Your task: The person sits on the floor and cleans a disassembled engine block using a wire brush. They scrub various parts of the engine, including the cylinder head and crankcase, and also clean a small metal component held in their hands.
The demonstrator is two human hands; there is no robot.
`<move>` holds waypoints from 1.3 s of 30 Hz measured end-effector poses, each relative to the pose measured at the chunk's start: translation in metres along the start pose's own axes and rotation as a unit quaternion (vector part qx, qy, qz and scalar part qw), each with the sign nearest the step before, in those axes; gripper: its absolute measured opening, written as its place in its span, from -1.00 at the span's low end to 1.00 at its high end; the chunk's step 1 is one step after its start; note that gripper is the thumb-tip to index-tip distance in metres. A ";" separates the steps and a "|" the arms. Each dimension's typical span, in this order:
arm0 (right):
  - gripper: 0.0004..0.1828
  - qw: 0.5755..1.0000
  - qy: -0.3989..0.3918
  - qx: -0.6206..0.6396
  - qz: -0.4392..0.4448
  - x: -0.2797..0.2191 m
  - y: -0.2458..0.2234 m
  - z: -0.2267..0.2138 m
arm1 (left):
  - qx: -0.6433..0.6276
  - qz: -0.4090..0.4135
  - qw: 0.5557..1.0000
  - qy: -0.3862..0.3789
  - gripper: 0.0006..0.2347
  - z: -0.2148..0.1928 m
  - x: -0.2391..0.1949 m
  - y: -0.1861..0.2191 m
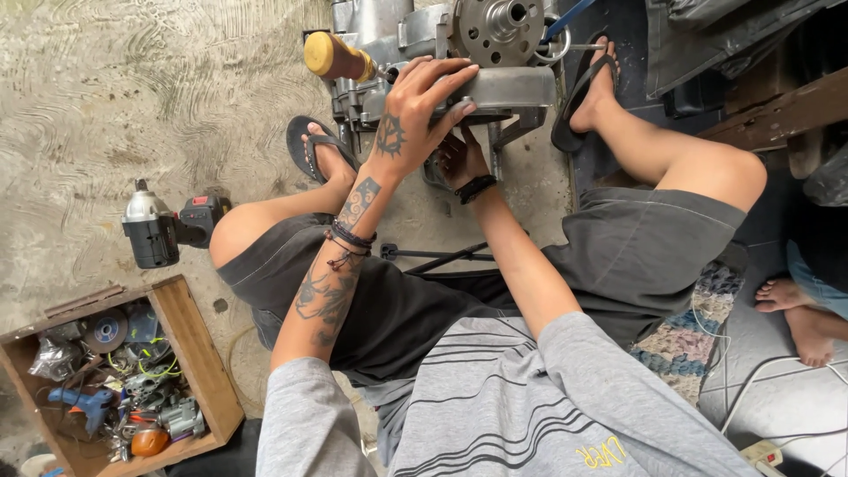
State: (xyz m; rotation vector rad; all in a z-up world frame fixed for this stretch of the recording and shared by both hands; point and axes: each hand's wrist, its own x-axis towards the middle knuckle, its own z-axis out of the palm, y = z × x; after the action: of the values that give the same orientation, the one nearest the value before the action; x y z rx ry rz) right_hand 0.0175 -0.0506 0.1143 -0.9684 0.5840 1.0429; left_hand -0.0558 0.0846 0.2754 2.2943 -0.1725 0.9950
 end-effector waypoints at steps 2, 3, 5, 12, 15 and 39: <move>-0.54 1.000 -0.009 0.014 0.003 0.026 0.000 -0.012 | -0.002 -0.003 1.000 -0.001 -0.71 -0.002 0.002 0.002; -0.59 0.999 -0.017 0.029 0.006 0.039 0.000 -0.019 | -0.004 -0.007 1.000 -0.002 -0.72 -0.003 0.002 0.003; -0.65 0.999 -0.038 0.020 -0.001 0.043 -0.001 -0.021 | -0.002 -0.008 1.000 -0.003 -0.72 -0.003 0.002 0.003; -0.62 1.000 0.022 0.009 -0.019 -0.018 -0.013 0.014 | -0.004 -0.009 1.000 0.000 -0.73 -0.005 0.005 0.006; -0.71 0.998 -0.033 0.053 -0.002 0.041 -0.002 -0.021 | -0.006 -0.021 1.000 -0.005 -0.73 -0.005 0.004 0.007; -0.82 0.982 -0.116 0.142 -0.050 0.076 0.005 -0.037 | -0.006 -0.031 0.999 -0.016 -0.73 -0.007 0.003 0.010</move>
State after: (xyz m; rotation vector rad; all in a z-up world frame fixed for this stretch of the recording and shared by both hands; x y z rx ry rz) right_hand 0.0455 -0.0480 0.0347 -0.6097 0.4693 0.9370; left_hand -0.0616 0.0811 0.2868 2.2926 -0.1208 0.9236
